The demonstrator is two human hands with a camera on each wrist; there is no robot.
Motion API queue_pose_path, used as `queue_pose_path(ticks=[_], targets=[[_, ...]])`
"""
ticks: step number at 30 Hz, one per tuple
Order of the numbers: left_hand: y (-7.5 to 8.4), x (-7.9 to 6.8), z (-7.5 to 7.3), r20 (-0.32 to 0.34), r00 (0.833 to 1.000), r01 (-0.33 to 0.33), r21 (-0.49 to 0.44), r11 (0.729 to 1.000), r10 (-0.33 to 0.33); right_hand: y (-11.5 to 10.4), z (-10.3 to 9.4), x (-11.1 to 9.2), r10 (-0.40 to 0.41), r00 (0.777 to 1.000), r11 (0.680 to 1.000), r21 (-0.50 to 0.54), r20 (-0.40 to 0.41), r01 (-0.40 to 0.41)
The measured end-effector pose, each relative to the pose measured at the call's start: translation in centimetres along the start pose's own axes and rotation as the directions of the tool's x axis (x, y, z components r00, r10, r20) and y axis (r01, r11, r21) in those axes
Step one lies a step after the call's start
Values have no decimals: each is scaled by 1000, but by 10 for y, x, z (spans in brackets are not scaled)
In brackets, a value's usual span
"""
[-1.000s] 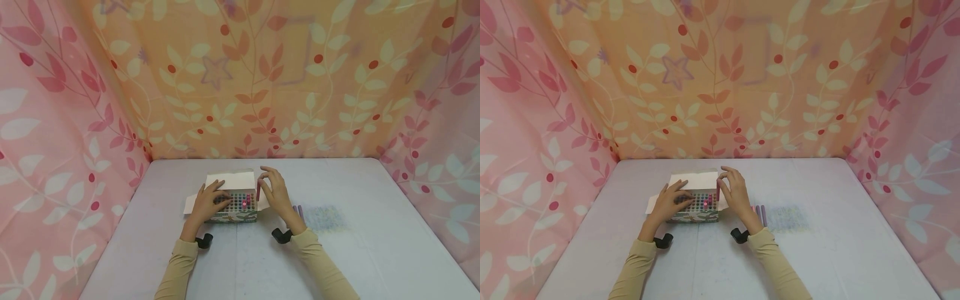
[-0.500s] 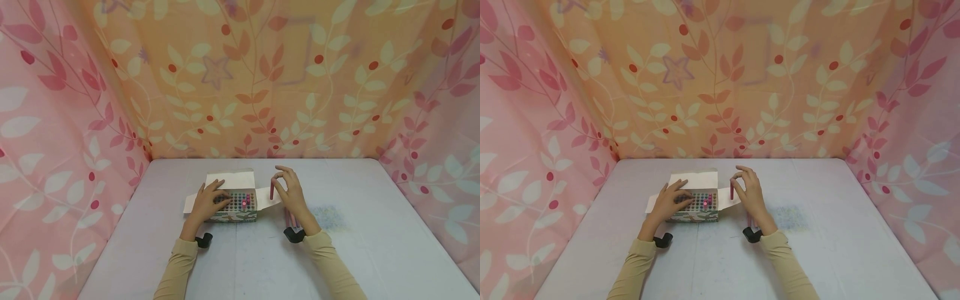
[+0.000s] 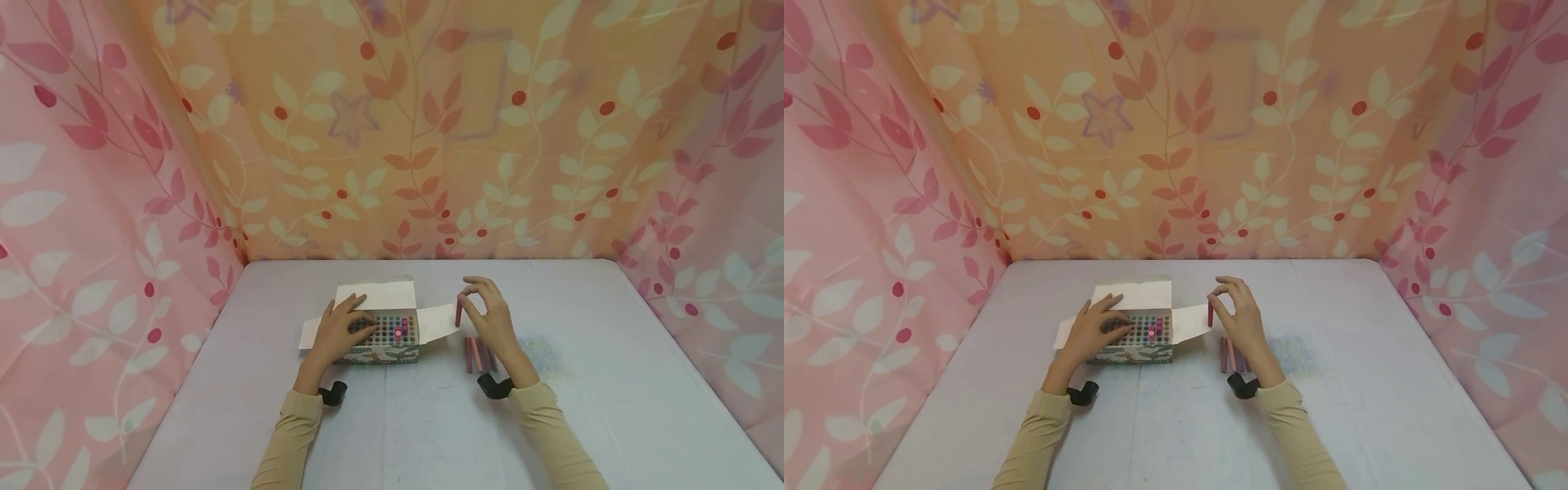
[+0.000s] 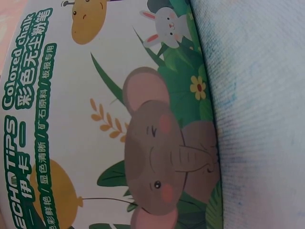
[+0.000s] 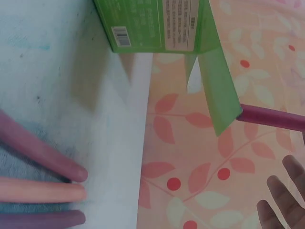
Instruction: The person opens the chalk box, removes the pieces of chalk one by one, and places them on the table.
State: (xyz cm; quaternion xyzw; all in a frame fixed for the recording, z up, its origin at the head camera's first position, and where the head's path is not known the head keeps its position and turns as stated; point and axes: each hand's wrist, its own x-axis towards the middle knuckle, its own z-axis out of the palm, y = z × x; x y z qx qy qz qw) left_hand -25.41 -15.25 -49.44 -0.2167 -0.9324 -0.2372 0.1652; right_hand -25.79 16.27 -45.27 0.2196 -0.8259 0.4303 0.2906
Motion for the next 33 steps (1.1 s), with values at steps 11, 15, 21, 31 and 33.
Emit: queue_pose_path(ticks=[11,15,21,31,33], targets=[[0,0,-1,8,1000,3,10,1000,-3,8,-21,-6,-11,999,1000,-11,-40,11],[0,0,-2,13,1000,10,12,1000,-10,12,-29,-7,-27,998,999,-30,-57,26],[0,0,-2,9,1000,10,10,1000,-10,20,-37,-11,32,999,997,-62,-30,-34],[-1,-1,1,10,1000,17,10,1000,-18,29,-48,-24,87,995,985,-154,55,-77],[0,0,1,10,1000,14,9,1000,-14,31,-51,-26,107,991,979,-182,77,-91]])
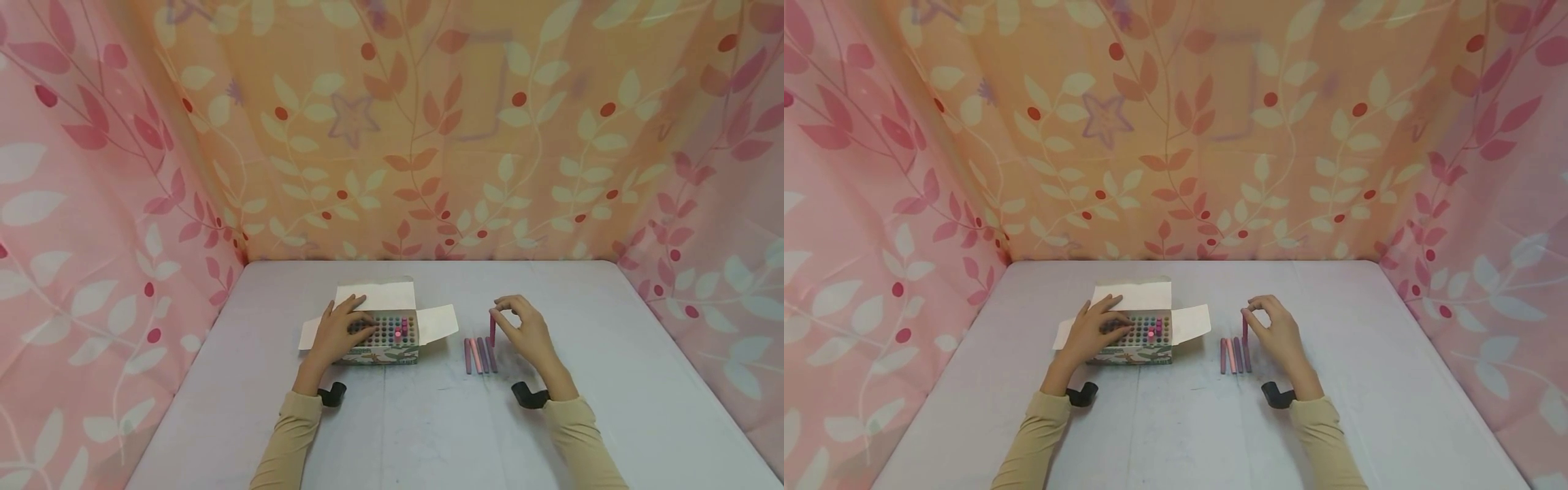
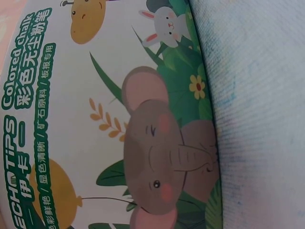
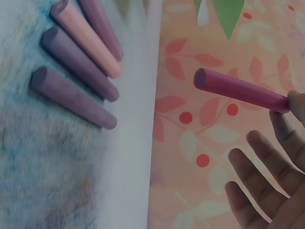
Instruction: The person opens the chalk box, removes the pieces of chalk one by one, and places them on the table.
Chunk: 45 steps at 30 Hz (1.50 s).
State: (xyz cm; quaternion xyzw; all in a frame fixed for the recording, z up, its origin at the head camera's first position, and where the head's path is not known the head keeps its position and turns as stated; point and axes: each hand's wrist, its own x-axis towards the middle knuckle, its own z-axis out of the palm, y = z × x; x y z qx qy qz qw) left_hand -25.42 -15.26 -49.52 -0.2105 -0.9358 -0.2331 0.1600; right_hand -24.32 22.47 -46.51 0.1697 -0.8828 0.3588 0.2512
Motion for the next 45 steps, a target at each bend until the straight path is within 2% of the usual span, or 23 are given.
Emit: queue_pose_path(ticks=[6,12,18,30,38,45], targets=[[0,0,0,-6,1000,-8,-1,1000,8,7,-5,-5,54,995,997,-56,86,-49],[1,-1,0,-10,1000,-14,-10,1000,14,12,-9,-9,122,970,988,-114,209,-100],[2,-1,-2,-1,1000,-3,-17,1000,2,17,-8,-12,140,955,984,-143,262,-105],[2,0,-1,-5,1000,-5,-4,1000,5,32,4,-17,166,940,968,-233,298,-97],[0,1,-1,3,1000,-3,9,1000,3,40,14,-22,189,944,946,-307,269,-102],[-1,1,0,1,1000,-10,2,1000,10,44,16,-23,202,941,940,-323,271,-109]])
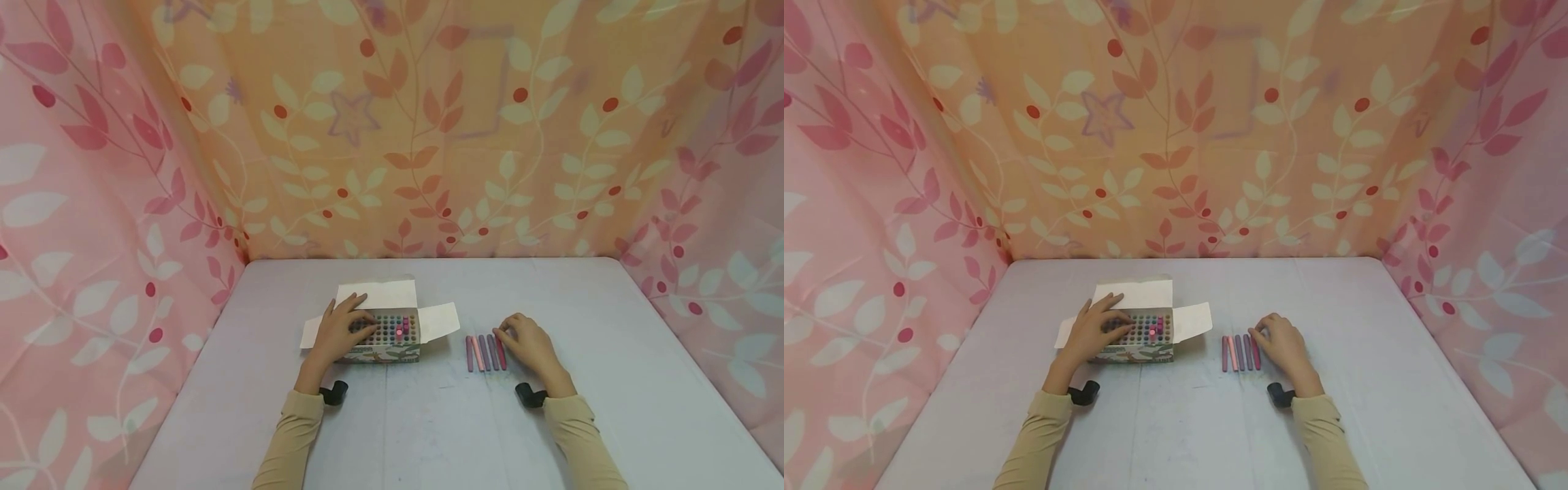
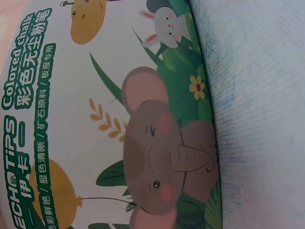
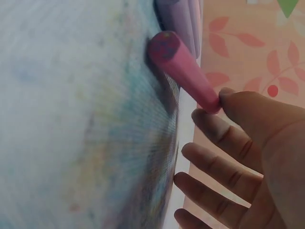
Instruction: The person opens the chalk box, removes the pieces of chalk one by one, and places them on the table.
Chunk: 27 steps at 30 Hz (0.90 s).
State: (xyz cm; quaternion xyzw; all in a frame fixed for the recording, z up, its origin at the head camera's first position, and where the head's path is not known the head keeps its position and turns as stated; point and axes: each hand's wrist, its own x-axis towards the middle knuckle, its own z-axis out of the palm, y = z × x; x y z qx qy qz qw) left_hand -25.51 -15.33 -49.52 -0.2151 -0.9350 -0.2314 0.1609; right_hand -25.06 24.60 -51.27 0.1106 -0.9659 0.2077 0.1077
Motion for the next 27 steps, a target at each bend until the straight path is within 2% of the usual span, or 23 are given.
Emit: queue_pose_path(ticks=[27], targets=[[2,0,-3,11,1000,9,-9,1000,-9,1,0,-2,3,999,1000,28,42,-4]])
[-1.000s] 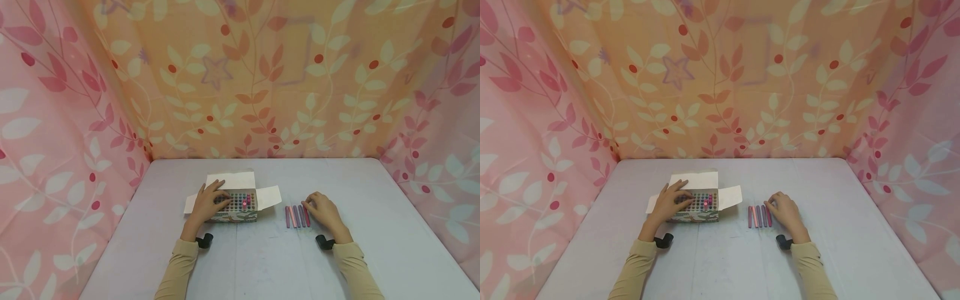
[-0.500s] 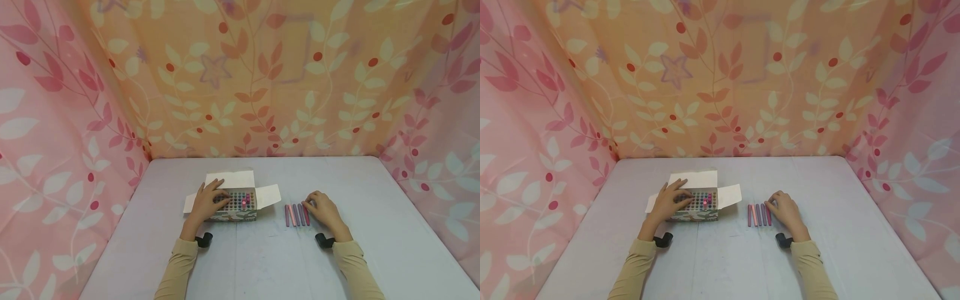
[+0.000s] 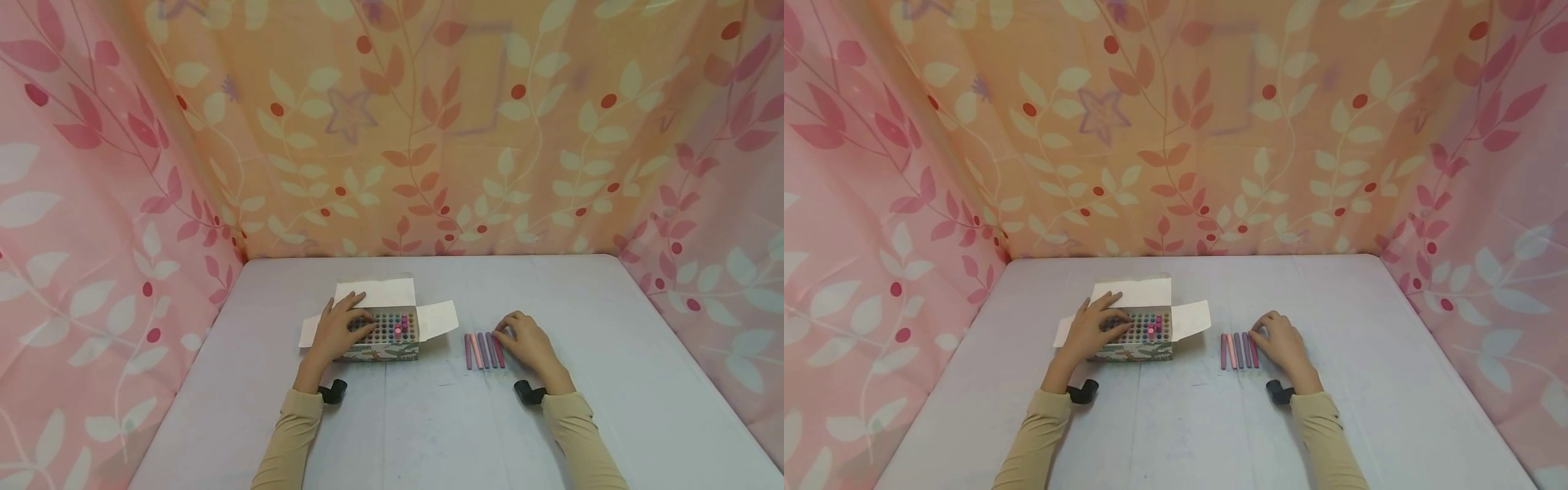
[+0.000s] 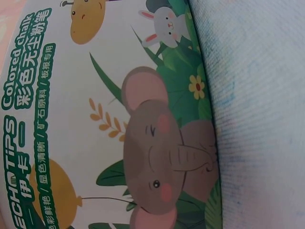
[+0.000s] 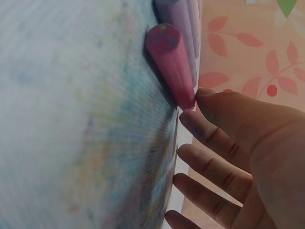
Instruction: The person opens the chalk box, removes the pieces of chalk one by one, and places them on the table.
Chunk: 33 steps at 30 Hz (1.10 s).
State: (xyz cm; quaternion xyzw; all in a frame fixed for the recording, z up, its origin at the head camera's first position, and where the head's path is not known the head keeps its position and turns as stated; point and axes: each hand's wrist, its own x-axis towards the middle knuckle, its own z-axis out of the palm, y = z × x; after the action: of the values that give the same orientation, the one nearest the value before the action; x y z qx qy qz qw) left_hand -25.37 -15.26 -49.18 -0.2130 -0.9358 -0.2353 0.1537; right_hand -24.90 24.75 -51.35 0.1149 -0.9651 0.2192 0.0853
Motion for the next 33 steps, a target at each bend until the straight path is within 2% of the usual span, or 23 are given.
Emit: queue_pose_path(ticks=[12,19,28,33], targets=[[-1,2,-1,-15,1000,-20,6,1000,20,-3,-2,3,-19,1000,1000,-13,-21,19],[0,1,0,-12,1000,-15,7,1000,15,-6,-4,4,-56,994,998,-14,-88,55],[1,-1,-2,-10,1000,-6,-6,1000,6,-29,-13,14,-125,971,989,52,-205,139],[0,-1,1,-5,1000,-6,3,1000,6,-50,-17,20,-190,942,976,53,-276,212]])
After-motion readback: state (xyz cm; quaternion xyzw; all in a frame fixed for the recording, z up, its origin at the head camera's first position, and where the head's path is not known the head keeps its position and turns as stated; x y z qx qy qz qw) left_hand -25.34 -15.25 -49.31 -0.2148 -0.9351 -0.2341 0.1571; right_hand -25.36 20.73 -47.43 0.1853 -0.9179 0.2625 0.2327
